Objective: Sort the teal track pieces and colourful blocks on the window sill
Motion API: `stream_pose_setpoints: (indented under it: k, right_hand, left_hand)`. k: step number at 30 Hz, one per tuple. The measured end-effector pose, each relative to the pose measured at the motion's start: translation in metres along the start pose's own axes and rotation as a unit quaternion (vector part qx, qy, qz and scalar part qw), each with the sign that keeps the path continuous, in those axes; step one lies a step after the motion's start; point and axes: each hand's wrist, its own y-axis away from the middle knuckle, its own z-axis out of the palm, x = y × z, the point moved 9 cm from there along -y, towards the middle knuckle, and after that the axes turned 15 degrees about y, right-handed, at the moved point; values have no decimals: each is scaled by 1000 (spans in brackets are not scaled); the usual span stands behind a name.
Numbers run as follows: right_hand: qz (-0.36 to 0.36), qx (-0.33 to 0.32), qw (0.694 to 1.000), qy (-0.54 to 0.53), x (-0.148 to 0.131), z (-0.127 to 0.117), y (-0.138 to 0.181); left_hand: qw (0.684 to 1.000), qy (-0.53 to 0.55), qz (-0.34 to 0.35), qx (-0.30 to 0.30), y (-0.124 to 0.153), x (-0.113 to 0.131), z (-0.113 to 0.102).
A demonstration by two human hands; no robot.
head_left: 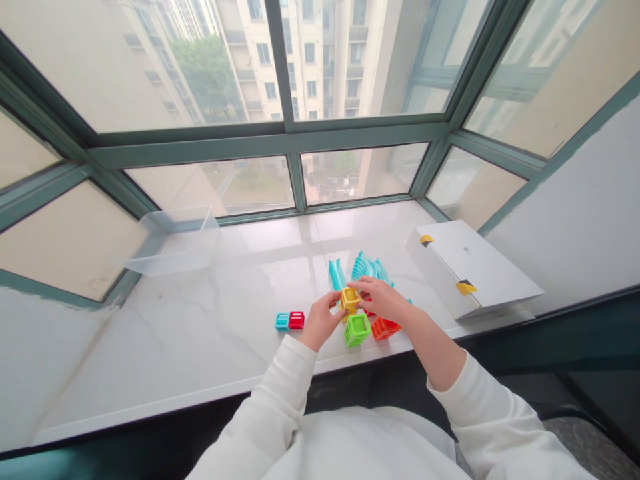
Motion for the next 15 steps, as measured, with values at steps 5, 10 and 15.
stream_pose_setpoints:
  k: [5,10,15]
  right_hand:
    - [-4,3,1000,4,3,2,1]
    - [2,-2,1000,-16,3,2,2]
    - [9,-4,999,-52,5,-8,7]
  left_hand:
    - [1000,-18,-22,11,9,-4,-7]
    - [997,-31,-43,54,30,0,-39]
    - [980,-95,-81,156,66,-5,-106]
